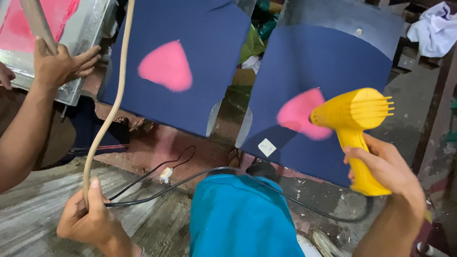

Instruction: Drying screen-printed heart designs on fabric panels using a handheld heat gun in a production environment.

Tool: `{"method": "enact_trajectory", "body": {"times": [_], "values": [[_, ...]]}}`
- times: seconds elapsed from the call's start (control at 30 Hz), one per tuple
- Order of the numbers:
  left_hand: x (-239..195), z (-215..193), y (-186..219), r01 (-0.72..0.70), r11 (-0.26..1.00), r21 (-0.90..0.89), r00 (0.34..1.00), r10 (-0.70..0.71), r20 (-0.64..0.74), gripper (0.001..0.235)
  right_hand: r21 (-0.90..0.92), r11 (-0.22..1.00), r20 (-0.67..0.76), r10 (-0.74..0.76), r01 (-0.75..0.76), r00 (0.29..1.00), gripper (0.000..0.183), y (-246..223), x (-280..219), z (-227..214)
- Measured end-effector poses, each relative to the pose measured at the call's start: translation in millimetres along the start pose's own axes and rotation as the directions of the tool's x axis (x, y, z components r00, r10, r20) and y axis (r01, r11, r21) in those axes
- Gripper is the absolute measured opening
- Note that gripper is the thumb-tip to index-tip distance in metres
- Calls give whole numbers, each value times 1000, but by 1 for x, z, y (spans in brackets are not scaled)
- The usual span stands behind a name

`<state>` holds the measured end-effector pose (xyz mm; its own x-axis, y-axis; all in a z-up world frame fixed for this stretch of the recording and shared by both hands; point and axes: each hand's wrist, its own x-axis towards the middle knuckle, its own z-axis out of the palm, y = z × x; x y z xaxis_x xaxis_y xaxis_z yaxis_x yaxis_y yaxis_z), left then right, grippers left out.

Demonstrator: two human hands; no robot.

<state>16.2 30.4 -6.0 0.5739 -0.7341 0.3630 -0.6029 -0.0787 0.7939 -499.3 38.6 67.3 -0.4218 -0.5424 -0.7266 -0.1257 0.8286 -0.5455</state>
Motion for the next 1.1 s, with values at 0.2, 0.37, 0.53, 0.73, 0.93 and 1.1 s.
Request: {"method": "enact_trajectory", "body": {"times": [0.2, 0.37, 0.53, 0.73, 0.93, 1.1], "values": [[-2, 7, 7, 43, 999, 13, 999, -43, 13, 31, -130, 990, 81, -52, 62, 995, 22, -4, 15, 9], [2, 4, -2, -24, 1000, 10, 999, 24, -21, 25, -203, 976, -58, -92, 78, 994, 29, -14, 11, 8], [1, 5, -9, 37, 999, -30, 999, -38, -37, 17, -195, 973, 123, -100, 123, 987, 25, -1, 23, 0], [3, 8, 2, -4, 993, -115, 999, -2, -45, 17, -149, 983, -94, -123, 108, 988, 19, -10, 22, 9], [4, 10, 10, 96, 995, -23, 995, -97, -29, 17, -130, 990, 58, -38, 46, 998, 25, 0, 31, -3], [3, 4, -16, 2, 999, 37, 1000, -1, -27, 18, -91, 992, -47, -92, 87, 995, 21, -21, 17, 11]]}}
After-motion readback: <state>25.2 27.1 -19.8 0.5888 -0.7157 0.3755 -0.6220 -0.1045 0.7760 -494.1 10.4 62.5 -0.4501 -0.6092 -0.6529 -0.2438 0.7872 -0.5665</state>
